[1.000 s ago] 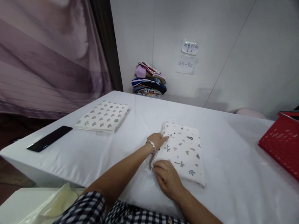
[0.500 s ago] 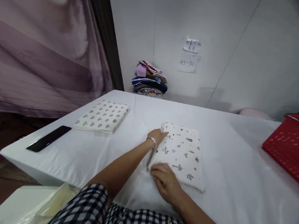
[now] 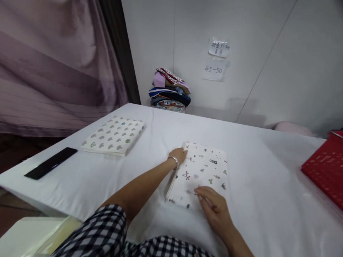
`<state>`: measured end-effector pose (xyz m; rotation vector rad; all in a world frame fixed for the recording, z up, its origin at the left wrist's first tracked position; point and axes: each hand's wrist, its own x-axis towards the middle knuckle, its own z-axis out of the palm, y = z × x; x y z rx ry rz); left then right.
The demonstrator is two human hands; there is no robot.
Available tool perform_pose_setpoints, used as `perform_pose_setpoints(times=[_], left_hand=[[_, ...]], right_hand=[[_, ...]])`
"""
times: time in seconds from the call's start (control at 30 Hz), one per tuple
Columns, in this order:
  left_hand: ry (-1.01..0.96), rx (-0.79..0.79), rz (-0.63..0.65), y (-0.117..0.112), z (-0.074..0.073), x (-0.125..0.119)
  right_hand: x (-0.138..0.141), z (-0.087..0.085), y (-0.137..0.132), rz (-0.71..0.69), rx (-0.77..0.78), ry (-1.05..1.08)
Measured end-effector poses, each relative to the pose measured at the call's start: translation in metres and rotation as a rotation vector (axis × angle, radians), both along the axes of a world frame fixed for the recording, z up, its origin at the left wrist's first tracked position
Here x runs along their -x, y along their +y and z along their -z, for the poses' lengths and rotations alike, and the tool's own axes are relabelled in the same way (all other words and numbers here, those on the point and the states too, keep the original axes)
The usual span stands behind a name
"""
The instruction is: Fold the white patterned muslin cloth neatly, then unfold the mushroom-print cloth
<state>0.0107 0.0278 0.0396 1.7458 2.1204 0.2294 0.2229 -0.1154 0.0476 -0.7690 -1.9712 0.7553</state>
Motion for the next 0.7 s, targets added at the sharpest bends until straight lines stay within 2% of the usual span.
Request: perform_pose_setpoints(times=[0.1, 0.2, 0.33, 0.53, 0.7], left_hand=[[-0.023, -0.022, -0.016, 0.009, -0.006, 0.003], [-0.094, -0.115, -0.051, 0.023, -0.010, 0.002], [-0.155, -0.192, -0.049, 0.037, -0.005, 0.000], [-0.253, -0.252, -0.049, 0.042, 0.005, 0.002], [-0.321, -0.393, -0.032, 0.044, 0.007, 0.004]], right_hand=[[-0.028, -0.004, 0.022, 0.145, -0.015, -0.036], [-0.050, -0.007, 0.052, 0.258, 0.049, -0.087], [-0.066, 0.004, 0.093, 0.380, 0.130, -0.174], [-0.074, 0.035, 0.149, 0.477, 0.159, -0.270], [-0.062, 0.048, 0.183, 0.506, 0.180, -0.272]])
